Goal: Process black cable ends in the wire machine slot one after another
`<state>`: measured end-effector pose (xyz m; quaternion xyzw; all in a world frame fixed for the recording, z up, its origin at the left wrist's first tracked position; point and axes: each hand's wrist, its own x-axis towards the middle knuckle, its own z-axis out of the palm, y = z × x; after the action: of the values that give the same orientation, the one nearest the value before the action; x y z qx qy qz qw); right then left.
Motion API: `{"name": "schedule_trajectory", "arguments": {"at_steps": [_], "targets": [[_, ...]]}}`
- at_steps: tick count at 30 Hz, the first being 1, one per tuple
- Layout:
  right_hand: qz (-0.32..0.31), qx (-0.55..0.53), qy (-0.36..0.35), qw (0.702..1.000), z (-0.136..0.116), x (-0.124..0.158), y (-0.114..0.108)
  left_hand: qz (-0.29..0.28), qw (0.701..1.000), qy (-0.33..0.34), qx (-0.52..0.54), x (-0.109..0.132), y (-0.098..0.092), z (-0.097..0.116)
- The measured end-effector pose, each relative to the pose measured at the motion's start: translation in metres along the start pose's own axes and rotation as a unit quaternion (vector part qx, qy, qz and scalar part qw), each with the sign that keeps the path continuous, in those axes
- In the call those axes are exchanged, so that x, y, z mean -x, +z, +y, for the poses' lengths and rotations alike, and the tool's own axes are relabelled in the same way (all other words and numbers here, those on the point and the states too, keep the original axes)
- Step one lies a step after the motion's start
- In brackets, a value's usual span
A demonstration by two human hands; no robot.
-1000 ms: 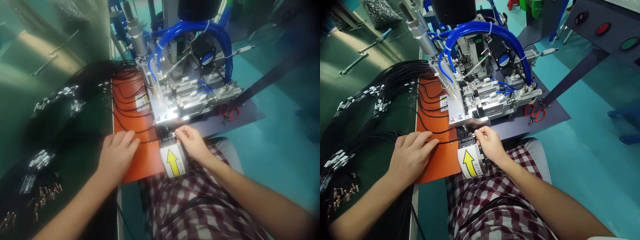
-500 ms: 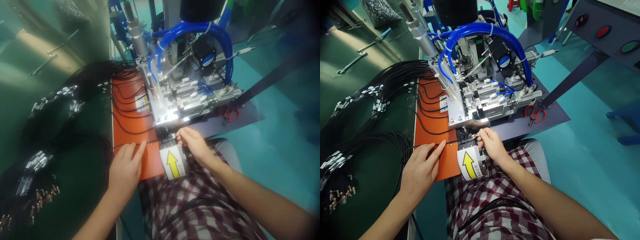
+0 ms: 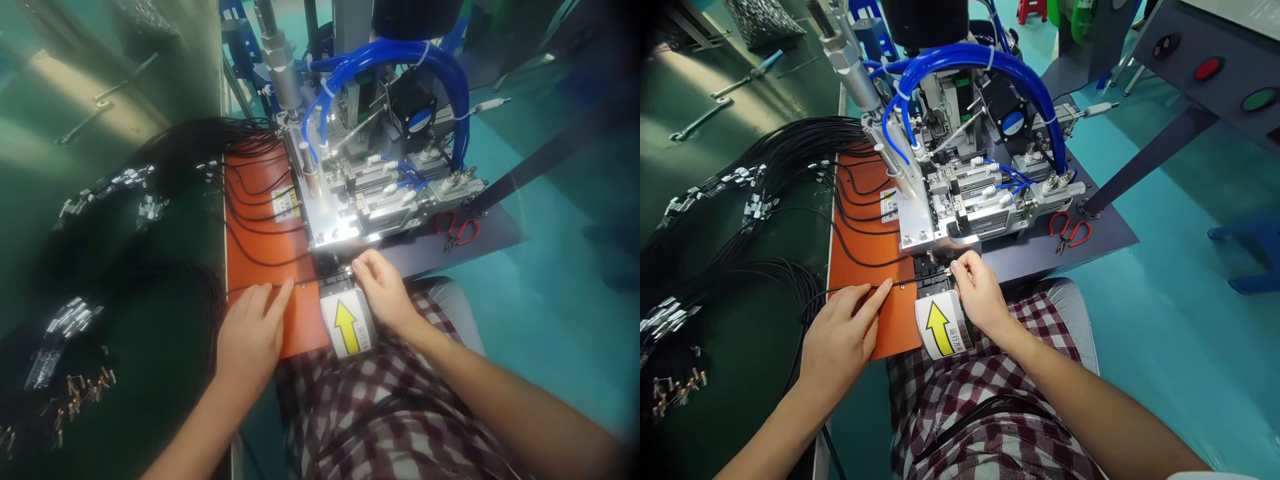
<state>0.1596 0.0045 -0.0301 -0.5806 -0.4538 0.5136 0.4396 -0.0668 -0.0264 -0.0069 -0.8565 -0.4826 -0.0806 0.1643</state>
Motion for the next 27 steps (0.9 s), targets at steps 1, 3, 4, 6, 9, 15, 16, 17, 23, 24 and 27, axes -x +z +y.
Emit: {"name": "schedule_trajectory", "arguments": {"at_steps": [1, 3, 4, 6, 9, 15, 16, 17, 23, 24, 27], "targets": [[-0.003, -0.010, 0.009, 1.000, 0.002, -0.001, -0.001, -0.002, 1.000, -0.002, 0.000, 0.000, 0.000, 0.000], [0.005, -0.030, 0.023, 0.999, 0.006, -0.003, -0.004, -0.005, 1.000, -0.007, 0.000, 0.001, 0.000, 0.000], [0.014, -0.038, 0.028, 0.999, 0.008, -0.004, -0.007, -0.005, 1.000, -0.008, 0.001, 0.001, 0.000, 0.000], [0.034, -0.050, 0.035, 0.998, 0.012, -0.003, -0.016, -0.003, 1.000, -0.012, 0.003, 0.001, 0.000, 0.000], [0.054, -0.056, 0.050, 0.996, 0.019, 0.005, -0.030, -0.001, 1.000, -0.017, 0.002, 0.001, 0.000, 0.001], [0.079, -0.054, 0.084, 0.992, 0.049, 0.036, -0.051, 0.001, 1.000, -0.022, -0.008, 0.000, 0.000, 0.000], [0.078, -0.052, 0.090, 0.992, 0.055, 0.041, -0.053, 0.002, 1.000, -0.022, -0.006, -0.001, 0.000, 0.000], [0.075, -0.050, 0.095, 0.991, 0.061, 0.046, -0.055, 0.005, 1.000, -0.022, -0.003, -0.001, 0.000, 0.001], [0.046, -0.027, 0.124, 0.991, 0.087, 0.066, -0.054, -0.013, 0.998, -0.051, 0.044, 0.000, 0.000, 0.001], [0.042, -0.022, 0.127, 0.991, 0.088, 0.068, -0.054, -0.019, 0.997, -0.059, 0.052, 0.001, -0.001, 0.001], [0.034, -0.009, 0.133, 0.991, 0.092, 0.075, -0.053, -0.025, 0.995, -0.076, 0.061, 0.001, -0.001, 0.001]]}}
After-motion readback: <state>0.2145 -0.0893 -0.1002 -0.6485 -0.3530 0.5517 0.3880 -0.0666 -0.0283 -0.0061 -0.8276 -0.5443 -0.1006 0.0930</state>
